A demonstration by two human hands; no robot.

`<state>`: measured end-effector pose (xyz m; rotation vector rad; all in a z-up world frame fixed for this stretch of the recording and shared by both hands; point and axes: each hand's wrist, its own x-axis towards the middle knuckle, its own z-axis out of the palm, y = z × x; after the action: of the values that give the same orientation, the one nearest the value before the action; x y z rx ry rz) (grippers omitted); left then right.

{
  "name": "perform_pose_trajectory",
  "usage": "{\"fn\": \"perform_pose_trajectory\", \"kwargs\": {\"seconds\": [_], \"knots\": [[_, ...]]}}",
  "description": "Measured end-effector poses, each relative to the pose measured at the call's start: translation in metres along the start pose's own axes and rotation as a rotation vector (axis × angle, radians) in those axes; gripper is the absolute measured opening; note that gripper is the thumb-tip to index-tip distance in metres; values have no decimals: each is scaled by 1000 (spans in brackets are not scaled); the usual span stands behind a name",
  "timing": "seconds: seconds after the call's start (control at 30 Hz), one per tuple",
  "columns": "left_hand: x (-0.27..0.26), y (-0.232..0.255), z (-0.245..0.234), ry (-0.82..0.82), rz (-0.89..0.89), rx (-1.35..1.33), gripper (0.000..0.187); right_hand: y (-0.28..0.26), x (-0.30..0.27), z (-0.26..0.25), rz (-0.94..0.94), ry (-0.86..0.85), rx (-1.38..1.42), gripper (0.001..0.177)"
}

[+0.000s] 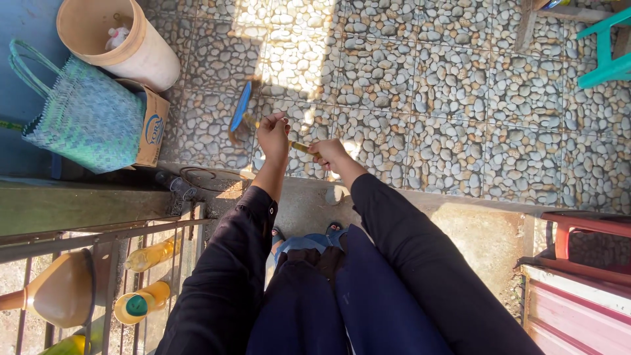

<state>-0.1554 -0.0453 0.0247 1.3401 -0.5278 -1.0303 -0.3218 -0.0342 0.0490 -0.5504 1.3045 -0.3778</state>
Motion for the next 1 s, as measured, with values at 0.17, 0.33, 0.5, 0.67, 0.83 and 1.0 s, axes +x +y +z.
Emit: {"fn": "perform_pose_trajectory", "kwargs": {"seconds": [0.17, 0.33, 0.5, 0.67, 0.83, 1.0], "knots": [[0, -11, -15, 3, 4, -69, 12, 32, 41, 15, 25, 0, -3, 15], [0, -21, -32, 38, -2, 2, 12, 20, 54, -37, 118, 140, -123, 15], [1, -26, -21, 66, -67, -45, 14, -10, 14, -124, 99, 328, -218, 10], [-7, -17, 5, 27, -66, -14, 14, -7, -1, -189, 51, 429, -153, 14], [-9, -7, 26, -19, -83, -21, 12, -10, -45, -162, -81, 547, -210, 20], [-6, 4, 30, -64, -96, -67, 14, 3, -55, -99, -307, 429, -214, 33]]}}
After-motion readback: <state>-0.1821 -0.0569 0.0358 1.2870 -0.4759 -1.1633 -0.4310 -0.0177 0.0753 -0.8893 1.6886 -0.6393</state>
